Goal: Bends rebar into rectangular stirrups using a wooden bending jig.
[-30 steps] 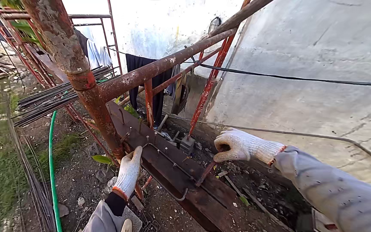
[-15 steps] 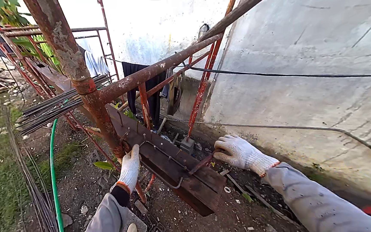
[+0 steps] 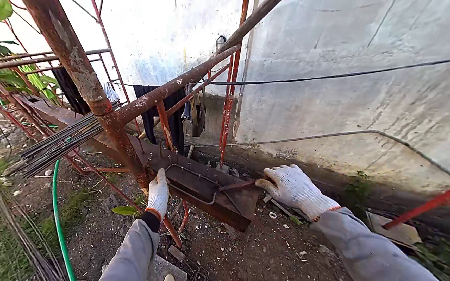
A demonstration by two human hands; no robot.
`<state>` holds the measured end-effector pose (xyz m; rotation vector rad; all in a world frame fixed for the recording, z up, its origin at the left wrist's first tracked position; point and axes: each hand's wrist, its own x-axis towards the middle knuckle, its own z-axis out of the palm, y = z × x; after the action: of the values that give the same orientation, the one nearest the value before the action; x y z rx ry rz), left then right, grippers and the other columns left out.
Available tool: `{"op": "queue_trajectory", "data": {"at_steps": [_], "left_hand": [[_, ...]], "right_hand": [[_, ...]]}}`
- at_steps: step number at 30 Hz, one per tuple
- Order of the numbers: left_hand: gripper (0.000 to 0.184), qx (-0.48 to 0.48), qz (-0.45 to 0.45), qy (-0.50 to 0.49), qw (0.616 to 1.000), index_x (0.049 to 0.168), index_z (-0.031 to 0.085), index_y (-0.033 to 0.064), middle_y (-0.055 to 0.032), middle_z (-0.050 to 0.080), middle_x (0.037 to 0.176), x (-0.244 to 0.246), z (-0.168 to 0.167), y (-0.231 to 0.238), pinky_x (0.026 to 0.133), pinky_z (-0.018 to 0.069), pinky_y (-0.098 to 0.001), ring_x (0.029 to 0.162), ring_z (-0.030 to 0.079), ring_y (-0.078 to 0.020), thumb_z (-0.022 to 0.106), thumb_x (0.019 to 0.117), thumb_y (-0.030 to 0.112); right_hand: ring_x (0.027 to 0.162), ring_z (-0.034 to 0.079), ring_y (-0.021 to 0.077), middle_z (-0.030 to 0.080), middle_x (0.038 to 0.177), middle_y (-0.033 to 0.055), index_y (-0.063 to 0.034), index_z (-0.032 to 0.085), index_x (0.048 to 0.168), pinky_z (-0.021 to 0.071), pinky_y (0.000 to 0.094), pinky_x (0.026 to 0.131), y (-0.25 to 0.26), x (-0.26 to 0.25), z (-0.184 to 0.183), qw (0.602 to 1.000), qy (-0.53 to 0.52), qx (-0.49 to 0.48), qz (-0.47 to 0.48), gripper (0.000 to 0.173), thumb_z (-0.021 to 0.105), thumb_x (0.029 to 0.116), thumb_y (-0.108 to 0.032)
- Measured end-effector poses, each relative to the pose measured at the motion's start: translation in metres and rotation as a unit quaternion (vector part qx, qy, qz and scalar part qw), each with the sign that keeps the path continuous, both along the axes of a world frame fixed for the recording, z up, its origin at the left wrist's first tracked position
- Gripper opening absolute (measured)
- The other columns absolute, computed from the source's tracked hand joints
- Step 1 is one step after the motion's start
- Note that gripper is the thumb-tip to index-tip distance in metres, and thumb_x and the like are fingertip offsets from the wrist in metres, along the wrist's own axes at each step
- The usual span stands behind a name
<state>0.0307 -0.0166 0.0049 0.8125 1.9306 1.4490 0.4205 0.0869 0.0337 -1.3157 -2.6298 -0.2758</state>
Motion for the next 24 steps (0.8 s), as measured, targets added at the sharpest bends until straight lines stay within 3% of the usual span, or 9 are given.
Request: {"op": "queue_trajectory", "data": {"at_steps": [5,7,11,14,18,20,24], "left_hand": [[0.063,0.02,0.015,0.008,1.0,0.088,0.063,0.0056,-0.0067,0.047,0.065,0.0,-0.004,0.003,0.053,0.0421,-0.0395,0.055,0.045,-0.0202,0.037,0.1063,0.06],[0.062,0.027,0.015,0.018,0.999,0.086,0.061,0.0057,-0.0057,0.047,0.064,0.0,-0.006,0.004,0.053,0.0424,-0.0394,0.054,0.046,-0.0195,0.035,0.1074,0.058],[0.057,0.042,0.014,-0.022,0.999,0.08,0.058,0.0075,-0.0026,0.043,0.06,-0.002,-0.006,0.007,0.05,0.04,-0.0352,0.05,0.042,-0.0166,0.039,0.1083,0.054],[0.052,0.053,-0.006,-0.099,0.994,0.084,0.058,0.0056,-0.0013,0.044,0.059,0.004,-0.001,0.001,0.046,0.0408,-0.03,0.047,0.042,-0.0134,0.041,0.1097,0.047],[0.047,-0.024,-0.066,-0.196,0.978,0.087,0.059,0.0059,-0.0012,0.046,0.056,0.031,0.009,-0.019,0.039,0.0366,-0.026,0.042,0.04,-0.0113,0.042,0.1098,0.043],[0.052,-0.067,-0.121,-0.234,0.962,0.084,0.059,0.0053,-0.003,0.05,0.055,0.047,0.012,-0.03,0.039,0.0384,-0.0256,0.041,0.044,-0.0118,0.04,0.1097,0.046],[0.057,-0.128,-0.207,-0.239,0.94,0.088,0.061,0.004,-0.0055,0.056,0.06,0.058,0.017,-0.038,0.042,0.0428,-0.0256,0.046,0.051,-0.0132,0.032,0.1113,0.048]], "right_hand": [[0.091,0.07,0.0371,0.071,0.086,0.0131,-0.0142,0.07,0.098,0.0509,0.063,0.088,-0.113,-0.026,-0.006,0.968,0.069,-0.069,-0.232,0.076,0.03,0.0943,-0.079],[0.089,0.071,0.0378,0.071,0.084,0.0137,-0.0134,0.071,0.095,0.0515,0.0613,0.084,-0.136,-0.037,-0.014,0.956,0.089,-0.037,-0.276,0.082,0.027,0.0932,-0.082],[0.088,0.07,0.0347,0.071,0.084,0.0106,-0.0158,0.071,0.095,0.051,0.0589,0.085,-0.126,-0.033,-0.017,0.961,0.078,-0.028,-0.265,0.082,0.025,0.0923,-0.083],[0.086,0.07,0.0319,0.071,0.081,0.0077,-0.0185,0.071,0.091,0.0513,0.0574,0.082,-0.111,-0.023,-0.017,0.969,0.077,-0.004,-0.234,0.081,0.023,0.0917,-0.084],[0.08,0.067,0.0252,0.066,0.074,0.0022,-0.0215,0.067,0.083,0.0495,0.0512,0.077,-0.098,-0.014,-0.018,0.977,0.068,0.005,-0.203,0.074,0.027,0.0921,-0.084],[0.077,0.065,0.0234,0.064,0.072,0.0006,-0.0223,0.065,0.079,0.0488,0.0489,0.076,-0.095,-0.013,-0.018,0.978,0.063,0.013,-0.198,0.072,0.028,0.0927,-0.083],[0.08,0.067,0.0238,0.066,0.075,0.0014,-0.0221,0.067,0.082,0.0495,0.0491,0.076,-0.101,-0.017,-0.017,0.974,0.059,0.007,-0.216,0.072,0.029,0.0928,-0.082]]}}
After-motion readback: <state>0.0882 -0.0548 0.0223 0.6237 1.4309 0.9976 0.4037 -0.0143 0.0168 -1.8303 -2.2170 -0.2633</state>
